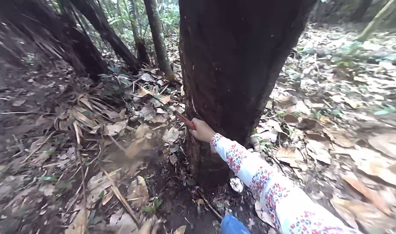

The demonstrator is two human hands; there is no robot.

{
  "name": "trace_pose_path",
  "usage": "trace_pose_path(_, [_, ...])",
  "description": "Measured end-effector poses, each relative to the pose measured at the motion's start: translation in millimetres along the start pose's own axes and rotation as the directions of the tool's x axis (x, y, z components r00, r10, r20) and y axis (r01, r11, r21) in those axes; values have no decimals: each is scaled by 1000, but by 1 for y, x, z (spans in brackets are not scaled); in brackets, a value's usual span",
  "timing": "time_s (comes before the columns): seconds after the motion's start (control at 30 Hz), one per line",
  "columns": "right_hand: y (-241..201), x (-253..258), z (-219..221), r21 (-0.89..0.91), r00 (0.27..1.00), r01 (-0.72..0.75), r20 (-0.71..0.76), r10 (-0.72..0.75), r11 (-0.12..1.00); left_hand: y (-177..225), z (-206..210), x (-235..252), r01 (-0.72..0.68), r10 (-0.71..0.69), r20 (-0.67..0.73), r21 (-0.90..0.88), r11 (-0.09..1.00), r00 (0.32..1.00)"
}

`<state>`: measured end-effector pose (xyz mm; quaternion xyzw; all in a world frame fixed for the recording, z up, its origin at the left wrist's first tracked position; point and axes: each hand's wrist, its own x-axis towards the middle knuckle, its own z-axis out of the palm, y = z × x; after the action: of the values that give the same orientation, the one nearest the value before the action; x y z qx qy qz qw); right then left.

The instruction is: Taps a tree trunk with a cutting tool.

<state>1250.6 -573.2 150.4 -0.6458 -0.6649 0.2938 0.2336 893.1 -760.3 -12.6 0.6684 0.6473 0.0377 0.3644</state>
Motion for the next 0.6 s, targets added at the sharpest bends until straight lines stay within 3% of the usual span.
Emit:
trace_pose_path(0.1, [0,-22,2,266,999,1,-37,9,964,55,-18,59,-277,245,-214,-133,952,946])
trace_pose_path(0.2, [25,-58,-8,420,997,6,-78,29,907,165,-60,116,-474,458,-194,-42,879,867])
trace_pose_path(0.27, [52,-86,-19,450,993,39,-116,15,892,235,-88,154,-514,515,-144,46,857,845])
trace_pose_path(0.33, [84,-116,-30,456,990,55,-138,10,888,285,-101,199,-525,535,-188,104,845,824])
trace_pose_path(0.43, [138,-160,-47,436,983,70,-182,12,897,333,-100,264,-527,537,-327,127,840,778])
trace_pose_path(0.53, [182,-194,-59,410,977,55,-211,36,911,354,-86,300,-550,548,-406,123,826,732])
trace_pose_path(0.6, [197,-213,-68,426,981,14,-180,70,904,348,-71,311,-638,593,-515,110,762,619])
